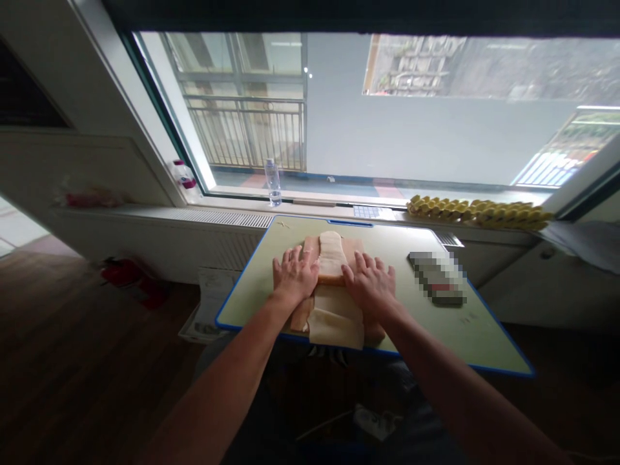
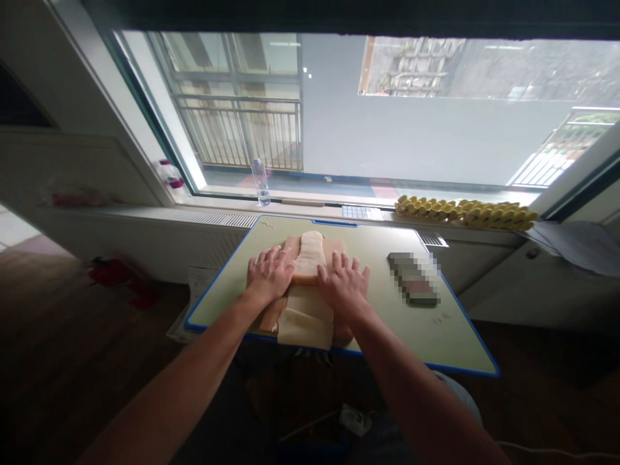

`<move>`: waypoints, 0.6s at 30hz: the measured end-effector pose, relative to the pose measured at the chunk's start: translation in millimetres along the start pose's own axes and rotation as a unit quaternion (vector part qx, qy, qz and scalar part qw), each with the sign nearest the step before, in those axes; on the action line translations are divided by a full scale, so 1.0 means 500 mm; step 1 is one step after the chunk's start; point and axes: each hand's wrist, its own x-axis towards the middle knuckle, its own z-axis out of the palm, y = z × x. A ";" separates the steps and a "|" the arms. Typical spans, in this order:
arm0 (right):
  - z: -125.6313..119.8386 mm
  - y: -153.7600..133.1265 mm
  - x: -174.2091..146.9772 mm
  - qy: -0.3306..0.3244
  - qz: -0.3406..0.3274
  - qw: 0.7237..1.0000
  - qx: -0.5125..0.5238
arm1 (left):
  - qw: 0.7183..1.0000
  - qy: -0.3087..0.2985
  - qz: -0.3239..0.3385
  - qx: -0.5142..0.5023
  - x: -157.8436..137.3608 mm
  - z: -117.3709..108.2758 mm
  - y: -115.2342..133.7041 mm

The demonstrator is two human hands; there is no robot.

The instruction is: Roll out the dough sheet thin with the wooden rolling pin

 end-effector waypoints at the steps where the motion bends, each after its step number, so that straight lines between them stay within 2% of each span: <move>1: 0.002 0.001 -0.010 0.010 -0.002 1.000 -0.001 | 1.000 0.005 0.004 0.002 -0.009 -0.001 0.000; 8: 0.005 0.004 -0.034 0.009 -0.004 1.000 -0.003 | 1.000 -0.001 0.011 0.003 -0.029 -0.012 0.000; 14: -0.003 0.000 0.006 0.008 0.000 1.000 0.006 | 1.000 -0.017 -0.005 0.001 0.021 -0.003 0.003; 18: -0.001 0.005 0.049 -0.018 0.008 0.999 0.029 | 0.999 -0.033 -0.008 -0.015 0.059 0.003 0.002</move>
